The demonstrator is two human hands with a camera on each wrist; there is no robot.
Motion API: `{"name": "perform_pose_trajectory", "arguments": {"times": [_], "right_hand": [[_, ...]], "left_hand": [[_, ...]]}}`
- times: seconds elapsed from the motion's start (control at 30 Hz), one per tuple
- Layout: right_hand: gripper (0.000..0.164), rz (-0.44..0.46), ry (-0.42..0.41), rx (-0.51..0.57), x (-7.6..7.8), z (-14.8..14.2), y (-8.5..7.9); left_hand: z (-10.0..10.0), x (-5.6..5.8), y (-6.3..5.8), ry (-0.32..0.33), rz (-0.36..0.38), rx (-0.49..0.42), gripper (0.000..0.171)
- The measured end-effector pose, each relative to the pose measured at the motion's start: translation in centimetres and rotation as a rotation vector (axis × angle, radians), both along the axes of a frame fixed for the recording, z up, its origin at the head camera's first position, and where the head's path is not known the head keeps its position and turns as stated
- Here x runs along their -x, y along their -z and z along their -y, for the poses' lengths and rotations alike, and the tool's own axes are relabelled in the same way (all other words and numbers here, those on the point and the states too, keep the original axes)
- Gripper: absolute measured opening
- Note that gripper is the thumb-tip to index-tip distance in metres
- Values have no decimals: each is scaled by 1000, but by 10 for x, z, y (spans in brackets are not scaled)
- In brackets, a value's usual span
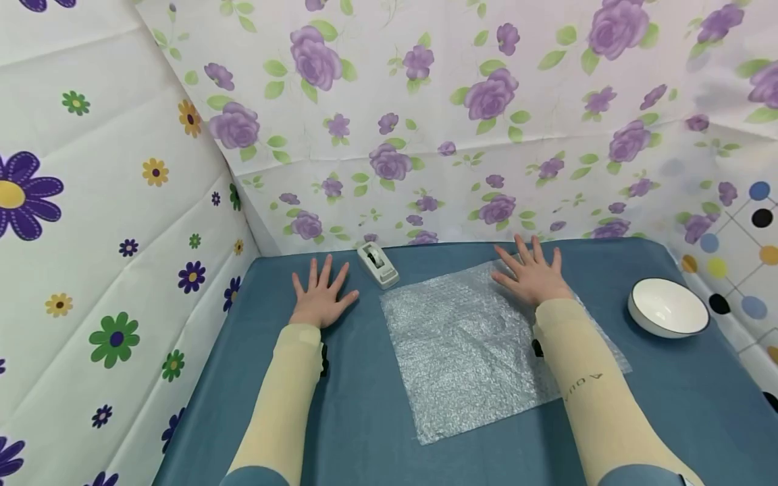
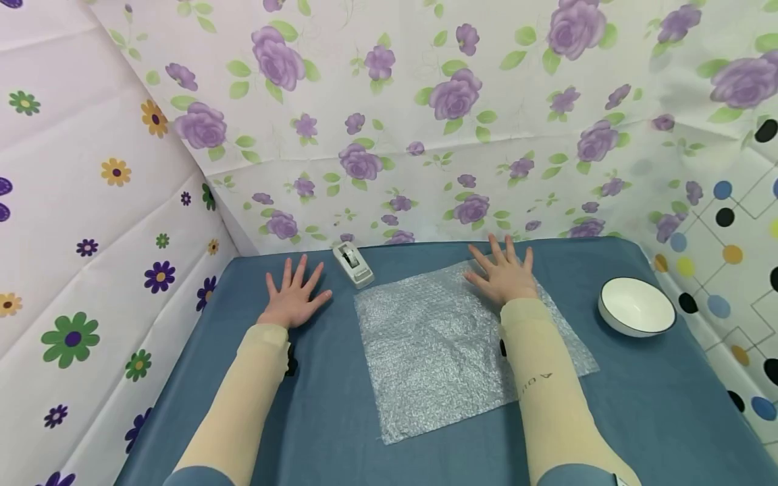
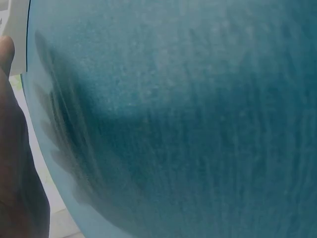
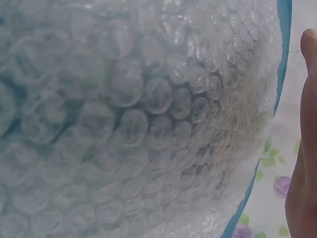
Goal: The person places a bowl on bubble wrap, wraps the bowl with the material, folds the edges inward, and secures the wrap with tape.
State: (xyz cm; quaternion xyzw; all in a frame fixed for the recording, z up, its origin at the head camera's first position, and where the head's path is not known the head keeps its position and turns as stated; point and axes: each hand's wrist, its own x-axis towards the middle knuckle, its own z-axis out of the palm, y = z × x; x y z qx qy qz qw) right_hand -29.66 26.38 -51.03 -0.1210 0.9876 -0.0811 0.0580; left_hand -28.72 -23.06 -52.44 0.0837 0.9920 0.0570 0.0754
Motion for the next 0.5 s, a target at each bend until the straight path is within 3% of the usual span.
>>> {"name": "perform_pose_trajectory", "arguments": {"times": [0.27, 0.5], "right_hand": [[80, 13, -26, 22, -3, -1, 1], [76, 22, -113, 35, 3, -3, 0]], "left_hand": [[8, 4, 11, 18, 22, -42, 86], [6, -1, 1, 45, -12, -112, 81]]}}
